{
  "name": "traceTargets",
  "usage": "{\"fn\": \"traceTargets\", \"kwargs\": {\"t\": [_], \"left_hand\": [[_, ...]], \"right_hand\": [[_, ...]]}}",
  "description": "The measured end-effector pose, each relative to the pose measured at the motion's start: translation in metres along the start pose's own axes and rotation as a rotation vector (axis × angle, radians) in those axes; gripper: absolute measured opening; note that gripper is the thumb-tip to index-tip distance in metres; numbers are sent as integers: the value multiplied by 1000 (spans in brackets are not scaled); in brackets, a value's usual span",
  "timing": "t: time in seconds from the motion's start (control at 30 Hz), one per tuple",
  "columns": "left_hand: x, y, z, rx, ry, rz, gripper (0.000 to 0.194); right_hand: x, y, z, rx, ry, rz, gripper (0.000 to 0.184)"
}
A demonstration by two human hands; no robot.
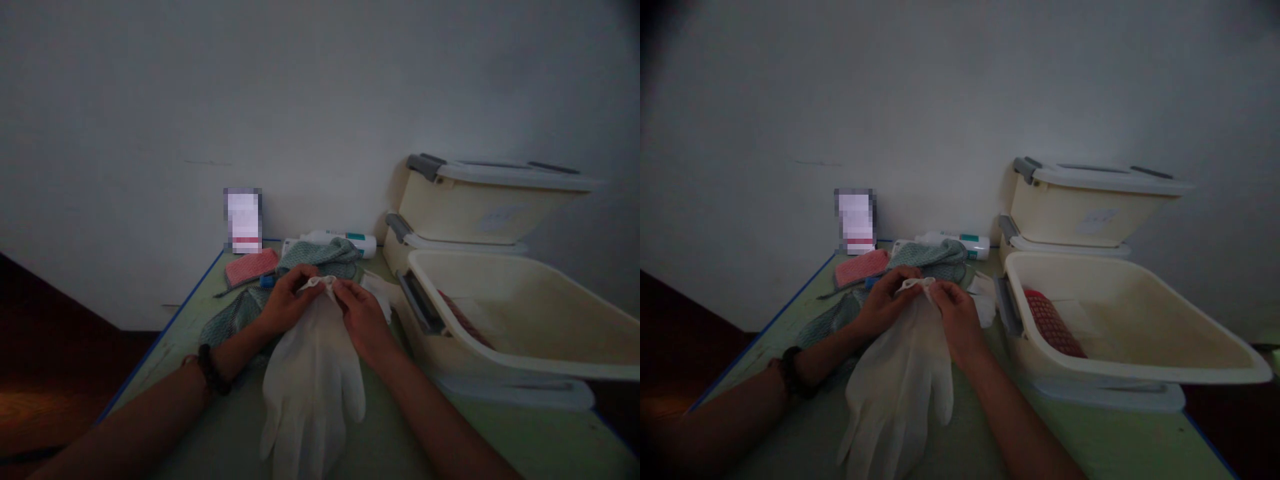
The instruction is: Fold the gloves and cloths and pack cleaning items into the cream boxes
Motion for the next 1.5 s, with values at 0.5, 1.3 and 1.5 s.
{"fn": "traceTargets", "kwargs": {"t": [0.5, 1.3, 1.5], "left_hand": [[2, 3, -1, -176, 137, 62, 52], [-3, 2, -4, -85, -90, 55, 15], [-2, 2, -3, -51, -113, 63, 14]], "right_hand": [[-3, 0, -2, 11, 32, -42, 17], [2, -1, 3, 14, -41, 64, 5], [5, 0, 3, 37, 22, 100, 8]]}}
Point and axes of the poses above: each hand's wrist, its own y-axis away from the middle knuckle, its own x-axis out of the palm, z = x × y, the point moved 4 cm from there along -y, towards the middle knuckle, and after that the axes turned 11 degrees about x, right-handed, at the moved point
